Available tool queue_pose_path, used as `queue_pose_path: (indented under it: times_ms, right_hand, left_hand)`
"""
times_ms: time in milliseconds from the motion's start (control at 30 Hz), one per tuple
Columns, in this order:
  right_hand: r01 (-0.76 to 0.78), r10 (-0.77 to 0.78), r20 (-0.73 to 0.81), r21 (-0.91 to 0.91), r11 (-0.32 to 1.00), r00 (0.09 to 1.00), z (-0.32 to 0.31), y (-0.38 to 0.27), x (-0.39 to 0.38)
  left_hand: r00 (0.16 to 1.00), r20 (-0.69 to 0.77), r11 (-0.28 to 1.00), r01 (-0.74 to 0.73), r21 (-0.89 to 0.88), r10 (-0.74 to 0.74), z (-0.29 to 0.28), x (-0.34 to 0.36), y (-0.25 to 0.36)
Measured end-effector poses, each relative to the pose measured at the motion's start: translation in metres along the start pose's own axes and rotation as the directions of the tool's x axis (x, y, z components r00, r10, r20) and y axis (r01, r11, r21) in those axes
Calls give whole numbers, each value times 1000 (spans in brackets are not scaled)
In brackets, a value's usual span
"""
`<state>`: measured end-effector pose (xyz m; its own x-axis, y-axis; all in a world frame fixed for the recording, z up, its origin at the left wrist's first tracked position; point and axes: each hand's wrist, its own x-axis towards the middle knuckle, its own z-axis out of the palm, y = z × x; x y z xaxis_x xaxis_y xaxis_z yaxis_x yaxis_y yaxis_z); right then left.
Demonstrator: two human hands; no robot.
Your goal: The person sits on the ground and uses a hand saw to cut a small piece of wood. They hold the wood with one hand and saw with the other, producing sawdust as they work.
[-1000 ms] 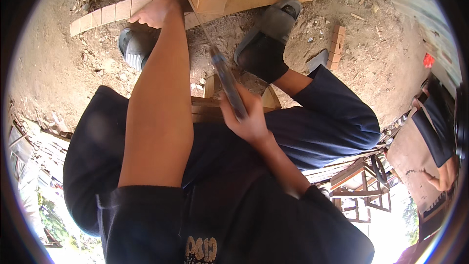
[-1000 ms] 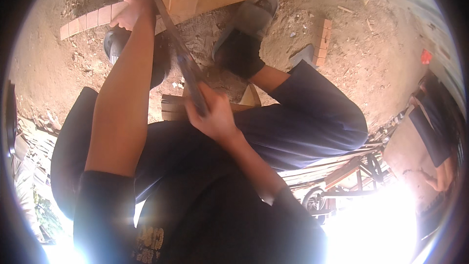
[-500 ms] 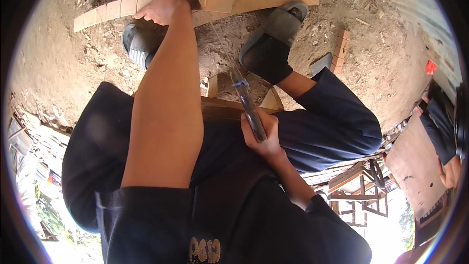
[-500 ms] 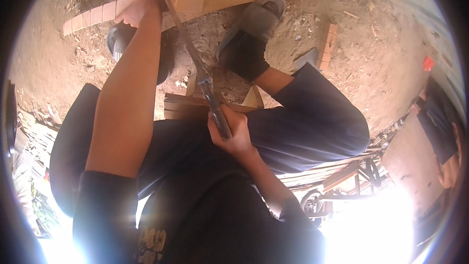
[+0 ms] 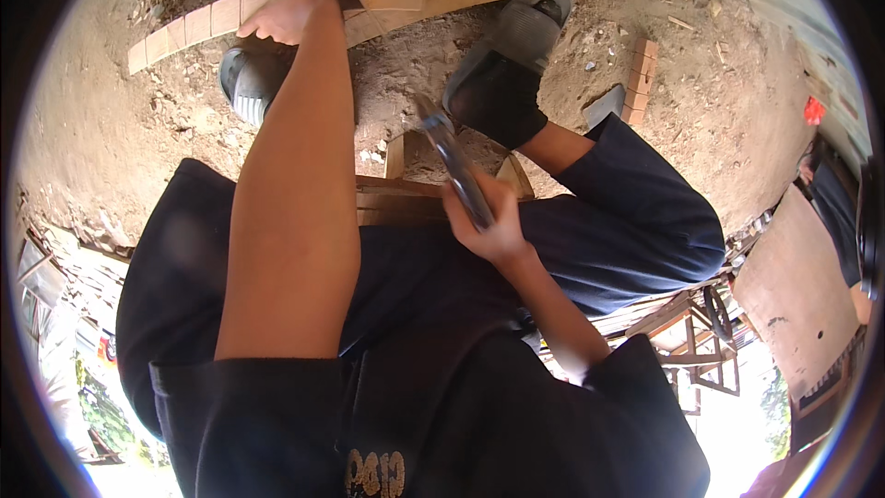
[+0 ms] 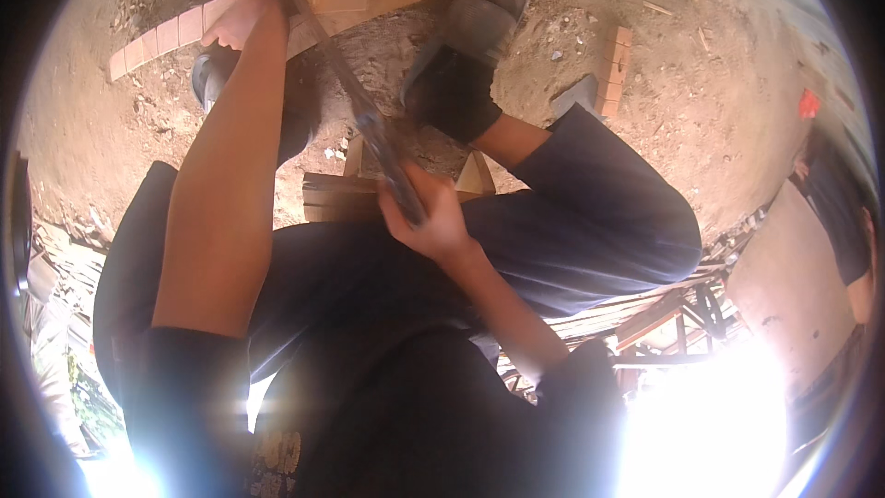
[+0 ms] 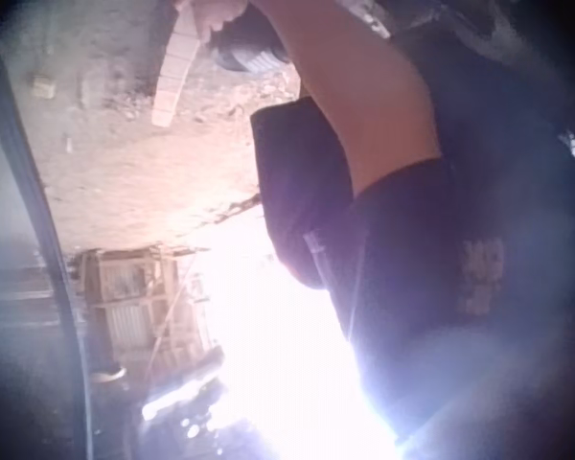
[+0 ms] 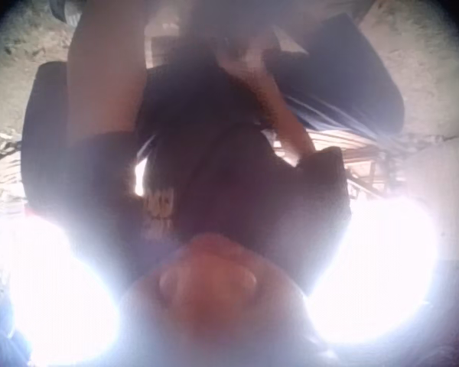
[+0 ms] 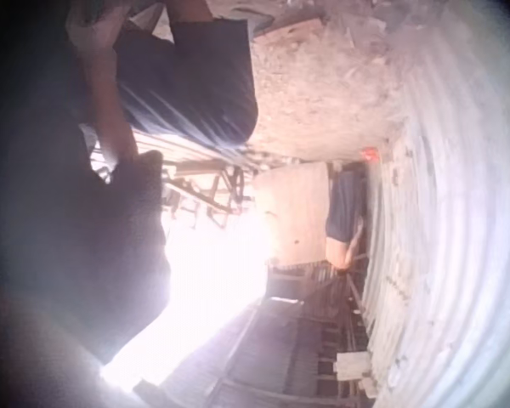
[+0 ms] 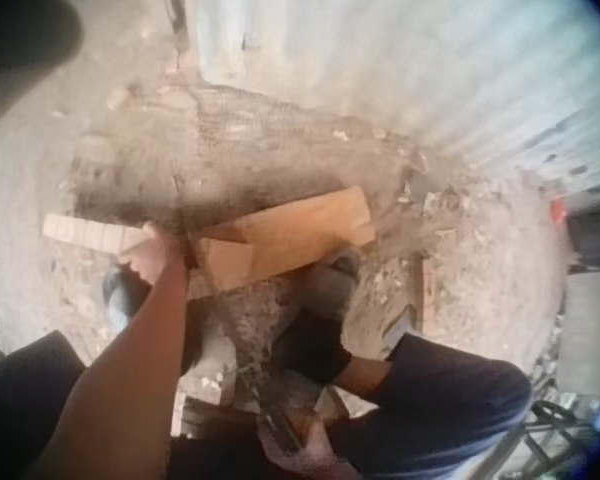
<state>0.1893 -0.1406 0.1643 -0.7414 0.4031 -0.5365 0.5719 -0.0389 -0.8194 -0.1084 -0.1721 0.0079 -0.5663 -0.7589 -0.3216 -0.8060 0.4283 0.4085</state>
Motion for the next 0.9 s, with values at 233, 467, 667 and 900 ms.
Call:
queue_pose_path:
  times_ms: [233,467,667,900]
  right_hand:
    - [148,-149,-19,-39,988,989,16,13,22]
    - [202,-201,-45,16,979,979,31,13,44]
    - [298,-299,-100,-29,954,949,33,39,38]
    - [287,-287,-61,-13,958,956,31,48,35]
  left_hand:
    - [1000,19,1000,-9,0,9,1,-6,0]
    - [998,-50,998,-46,44,48,5,7,-7]
    - [1000,-9,1000,3,-26,-3,-4,-8,2]
    - [998,-49,998,-47,-49,45,0,1,-2]
